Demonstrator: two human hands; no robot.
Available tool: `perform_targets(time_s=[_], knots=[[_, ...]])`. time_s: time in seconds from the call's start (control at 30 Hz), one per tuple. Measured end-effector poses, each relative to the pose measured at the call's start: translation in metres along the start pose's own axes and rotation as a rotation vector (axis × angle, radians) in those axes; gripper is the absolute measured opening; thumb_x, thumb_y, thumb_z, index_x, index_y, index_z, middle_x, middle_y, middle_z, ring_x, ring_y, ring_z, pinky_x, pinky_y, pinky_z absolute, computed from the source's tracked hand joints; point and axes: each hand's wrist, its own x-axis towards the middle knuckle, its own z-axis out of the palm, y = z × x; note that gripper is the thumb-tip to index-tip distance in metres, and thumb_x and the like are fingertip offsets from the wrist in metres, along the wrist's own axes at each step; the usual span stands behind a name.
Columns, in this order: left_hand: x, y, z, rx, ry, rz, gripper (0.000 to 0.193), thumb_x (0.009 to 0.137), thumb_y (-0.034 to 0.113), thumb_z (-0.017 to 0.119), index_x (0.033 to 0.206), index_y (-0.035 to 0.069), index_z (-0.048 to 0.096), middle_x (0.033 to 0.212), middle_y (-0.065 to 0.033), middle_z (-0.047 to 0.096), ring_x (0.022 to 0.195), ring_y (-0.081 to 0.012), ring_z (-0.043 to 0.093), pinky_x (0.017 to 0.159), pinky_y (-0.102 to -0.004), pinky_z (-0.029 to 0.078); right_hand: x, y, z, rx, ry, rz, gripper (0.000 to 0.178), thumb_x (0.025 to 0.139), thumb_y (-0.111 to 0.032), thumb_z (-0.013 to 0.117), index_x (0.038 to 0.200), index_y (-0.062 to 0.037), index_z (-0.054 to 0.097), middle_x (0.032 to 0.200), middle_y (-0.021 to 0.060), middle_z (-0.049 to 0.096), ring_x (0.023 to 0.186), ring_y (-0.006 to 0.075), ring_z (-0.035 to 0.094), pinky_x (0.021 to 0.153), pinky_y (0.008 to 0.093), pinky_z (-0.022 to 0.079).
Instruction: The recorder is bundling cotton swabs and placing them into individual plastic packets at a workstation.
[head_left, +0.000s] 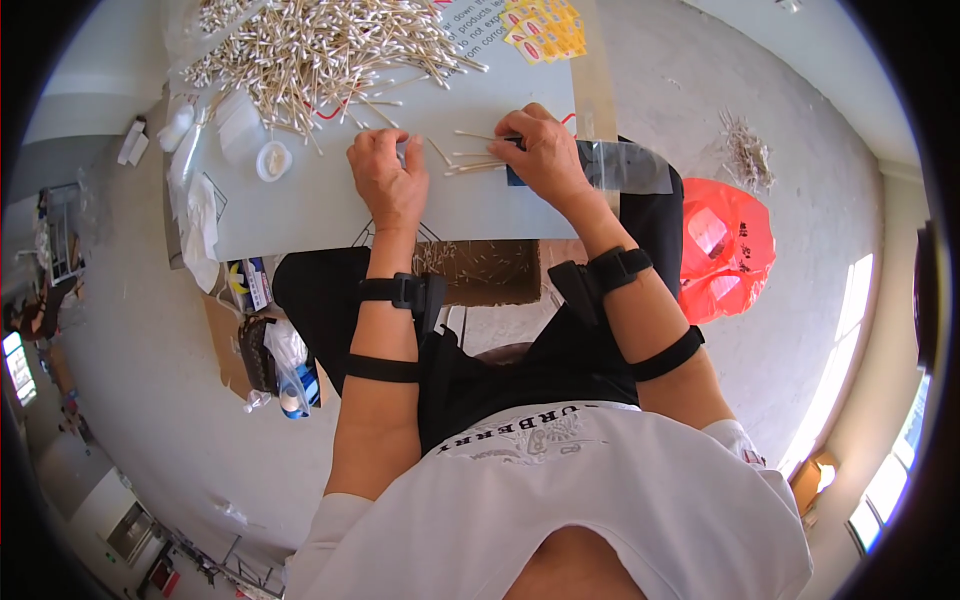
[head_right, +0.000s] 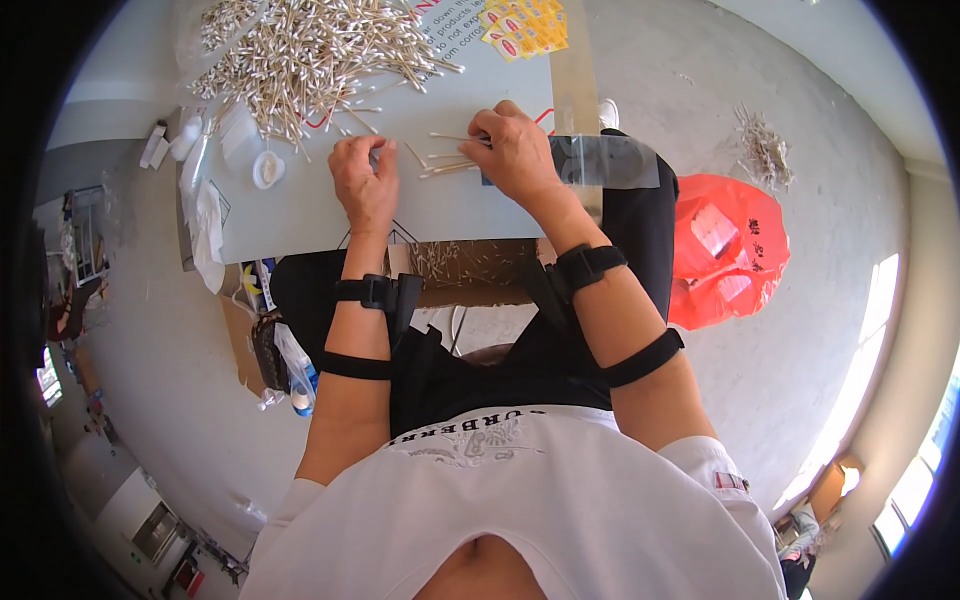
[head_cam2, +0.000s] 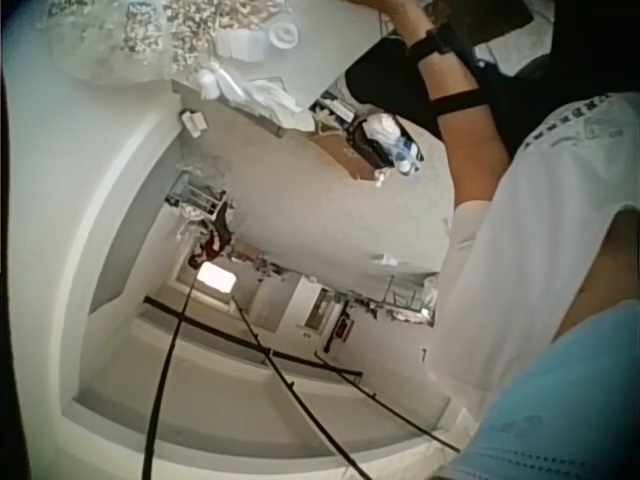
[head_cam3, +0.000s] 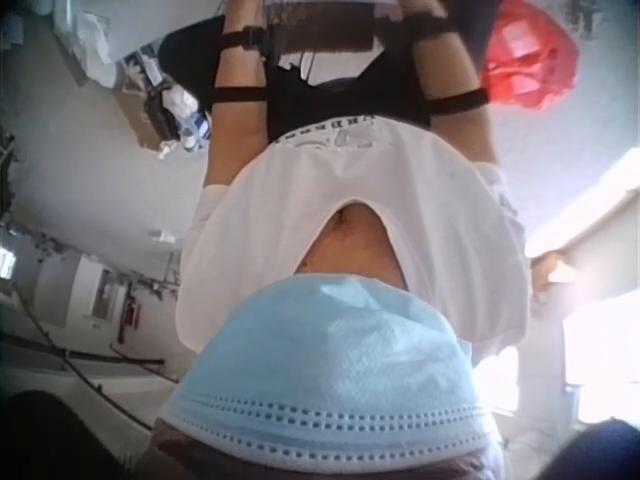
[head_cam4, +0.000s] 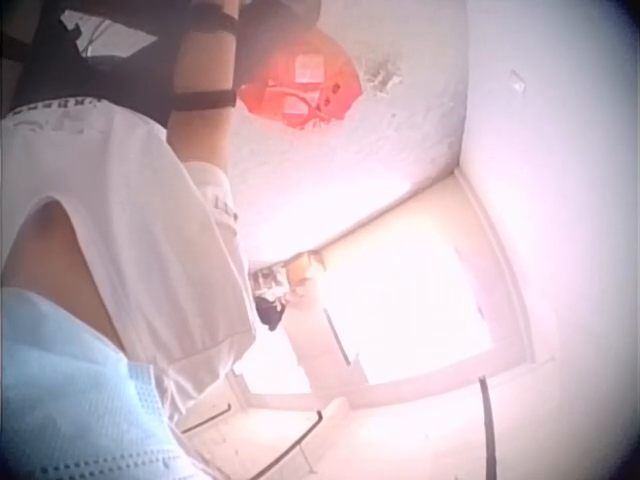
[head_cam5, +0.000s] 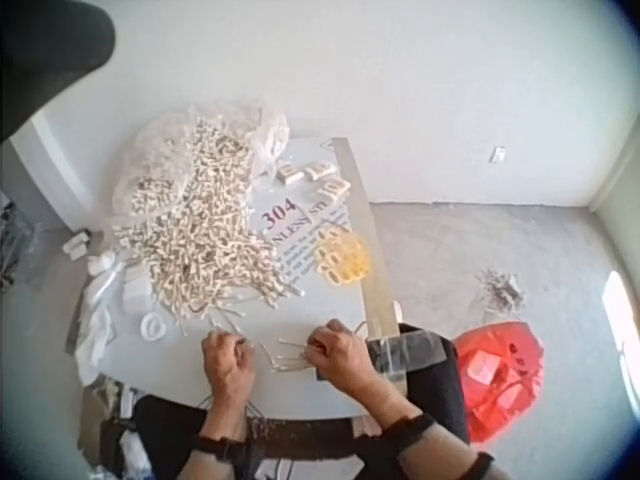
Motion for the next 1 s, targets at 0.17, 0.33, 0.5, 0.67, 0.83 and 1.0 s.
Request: perform_targets(time_s=[0.17, 0.33, 0.5, 0.67, 0.83, 1.0], knots=[[-0.002, 0.027, 0.005, 0.164, -0.101, -0.025, 0.015, 0.072, 0.018, 0.074, 0.079, 0.01, 0.062, 0.095, -0.0069, 0.053, 0.098, -0.0304, 0.048, 0.082, -0.045, 0.041, -0.013, -0.006, 0.004, 0.033, 0.096, -0.054, 0.029, 0.064, -0.018, 0.082, 0.09, -0.0138, 0.068, 0.094, 0.0066, 0.06, 0.09, 0.0279, 0.061, 0.075, 0.0381, 0.051], [0.005, 0.023, 0.002, 0.287, -0.168, -0.002, 0.008, 0.075, 0.013, 0.069, 0.076, 0.008, 0.063, 0.094, -0.0072, 0.053, 0.098, -0.0301, 0.048, 0.082, -0.0449, 0.04, -0.012, -0.007, 0.007, -0.076, 0.054, -0.114, 0.02, 0.07, -0.012, 0.077, 0.088, -0.0123, 0.068, 0.098, 0.0031, 0.06, 0.095, 0.025, 0.058, 0.079, 0.0368, 0.048], [-0.005, 0.021, -0.026, 0.37, -0.385, 0.129, 0.006, 0.077, 0.008, 0.066, 0.075, 0.003, 0.063, 0.092, -0.0096, 0.055, 0.095, -0.0317, 0.05, 0.079, -0.0444, 0.042, -0.011, -0.001, 0.008, -0.056, 0.021, -0.077, 0.015, 0.071, -0.012, 0.075, 0.084, -0.012, 0.067, 0.093, 0.0016, 0.062, 0.093, 0.0248, 0.058, 0.077, 0.0372, 0.048], [-0.034, 0.031, -0.064, 0.152, -0.709, 0.118, 0.004, 0.075, 0.005, 0.066, 0.08, 0.004, 0.066, 0.087, -0.0121, 0.057, 0.09, -0.0328, 0.054, 0.078, -0.0427, 0.046, -0.012, -0.001, 0.008, -0.057, 0.061, -0.049, 0.012, 0.068, -0.012, 0.074, 0.078, -0.0129, 0.067, 0.089, 0.0006, 0.062, 0.091, 0.0254, 0.058, 0.079, 0.0383, 0.049], [-0.008, -0.015, -0.047, -0.134, -0.341, -0.2, 0.027, 0.07, -0.004, 0.067, 0.095, 0.007, 0.066, 0.089, -0.0123, 0.059, 0.091, -0.0342, 0.056, 0.08, -0.0441, 0.047, -0.016, -0.009, 0.011, -0.05, 0.01, -0.148, 0.011, 0.068, -0.013, 0.073, 0.076, -0.0128, 0.066, 0.087, 0.0005, 0.062, 0.089, 0.0247, 0.057, 0.078, 0.0393, 0.046], [0.053, -0.026, -0.037, 0.272, -0.157, 0.308, 0.035, 0.069, -0.004, 0.07, 0.102, 0.009, 0.067, 0.102, -0.0086, 0.058, 0.097, -0.0311, 0.054, 0.083, -0.0406, 0.046, -0.02, -0.011, 0.012, -0.068, -0.016, -0.153, 0.01, 0.067, -0.014, 0.072, 0.074, -0.0126, 0.065, 0.087, 0.0012, 0.061, 0.089, 0.0251, 0.056, 0.077, 0.0399, 0.044]])
